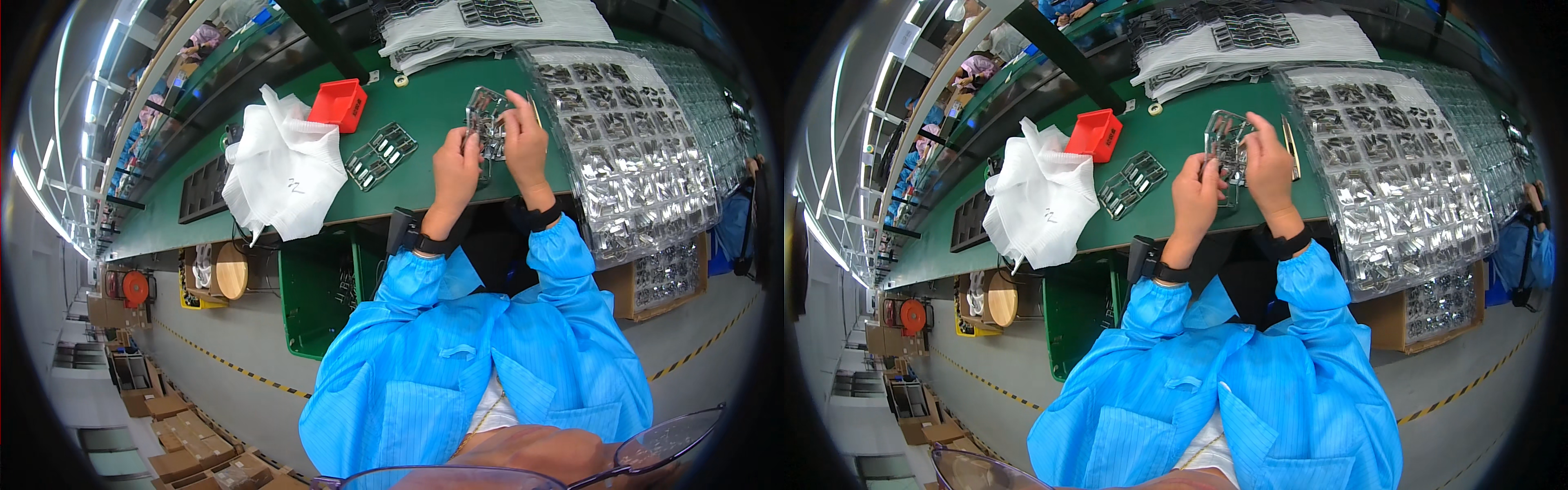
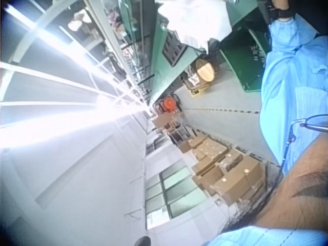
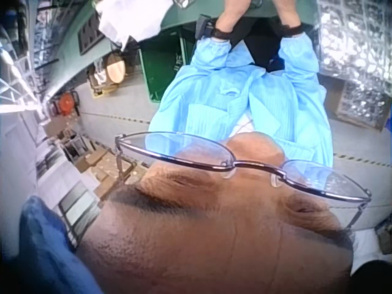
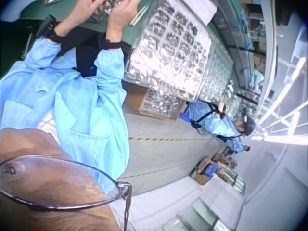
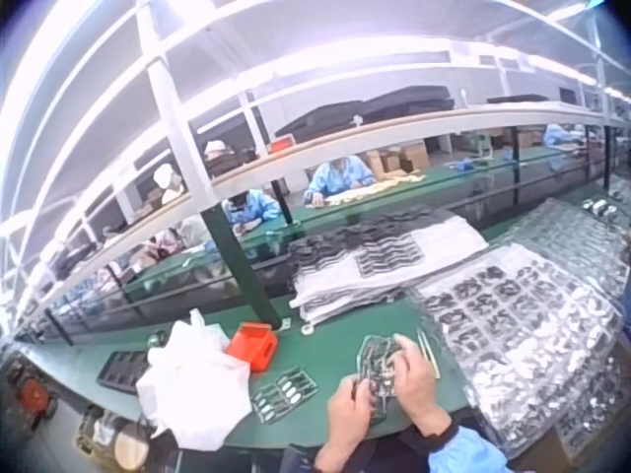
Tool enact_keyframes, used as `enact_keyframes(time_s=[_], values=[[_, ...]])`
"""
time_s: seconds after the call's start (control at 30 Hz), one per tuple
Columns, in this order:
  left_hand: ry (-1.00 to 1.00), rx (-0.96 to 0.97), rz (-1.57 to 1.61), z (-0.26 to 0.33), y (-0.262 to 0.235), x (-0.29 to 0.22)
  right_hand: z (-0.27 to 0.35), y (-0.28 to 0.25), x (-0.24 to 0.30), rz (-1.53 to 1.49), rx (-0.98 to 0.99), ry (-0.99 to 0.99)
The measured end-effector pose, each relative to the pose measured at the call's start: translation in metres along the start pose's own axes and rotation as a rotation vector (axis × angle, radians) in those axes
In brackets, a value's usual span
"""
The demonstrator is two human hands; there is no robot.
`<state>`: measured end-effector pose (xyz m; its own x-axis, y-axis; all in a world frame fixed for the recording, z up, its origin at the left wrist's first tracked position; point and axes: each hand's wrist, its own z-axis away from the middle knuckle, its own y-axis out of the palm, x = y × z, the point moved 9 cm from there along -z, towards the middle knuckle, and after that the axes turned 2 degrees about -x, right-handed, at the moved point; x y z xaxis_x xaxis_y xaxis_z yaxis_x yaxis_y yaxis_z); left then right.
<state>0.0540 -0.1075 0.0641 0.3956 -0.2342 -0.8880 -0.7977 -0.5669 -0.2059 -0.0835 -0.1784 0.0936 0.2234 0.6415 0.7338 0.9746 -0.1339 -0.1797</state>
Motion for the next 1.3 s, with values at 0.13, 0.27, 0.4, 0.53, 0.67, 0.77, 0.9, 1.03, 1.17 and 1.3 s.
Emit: enact_keyframes(time_s=[0.13, 0.27, 0.4, 0.53, 0.67, 0.77, 0.9, 1.03, 1.17, 1.3], values=[[-0.312, 0.023, 0.334, -0.002, -0.010, 0.025, -0.002, 0.000, -0.046, -0.037, 0.037, 0.240], [-0.401, 0.051, 0.391, -0.002, -0.013, 0.033, -0.001, 0.011, -0.036, 0.148, 0.143, 0.018], [-0.441, 0.077, 0.446, 0.002, -0.009, 0.032, 0.002, 0.016, -0.019, -0.006, 0.152, 0.095], [-0.471, 0.122, 0.525, 0.012, 0.001, 0.025, -0.004, 0.023, 0.030, 0.127, 0.137, -0.233], [-0.429, 0.103, 0.535, 0.014, 0.000, 0.015, -0.002, 0.025, 0.054, 0.219, 0.093, -0.465], [-0.408, 0.113, 0.539, 0.015, -0.002, 0.011, 0.004, 0.017, 0.062, 0.217, 0.032, -0.561], [-0.366, 0.135, 0.490, 0.016, -0.004, 0.007, 0.003, 0.011, 0.063, 0.152, 0.032, -0.552], [-0.275, 0.150, 0.184, 0.017, -0.006, 0.002, -0.002, 0.001, 0.057, 0.101, -0.077, -0.415], [0.286, 0.047, -0.430, 0.017, -0.012, -0.045, -0.010, 0.002, 0.004, -0.174, -0.015, 0.152], [0.427, -0.059, -0.528, 0.014, -0.024, -0.057, 0.011, 0.032, -0.058, -0.776, 0.216, 0.807]])
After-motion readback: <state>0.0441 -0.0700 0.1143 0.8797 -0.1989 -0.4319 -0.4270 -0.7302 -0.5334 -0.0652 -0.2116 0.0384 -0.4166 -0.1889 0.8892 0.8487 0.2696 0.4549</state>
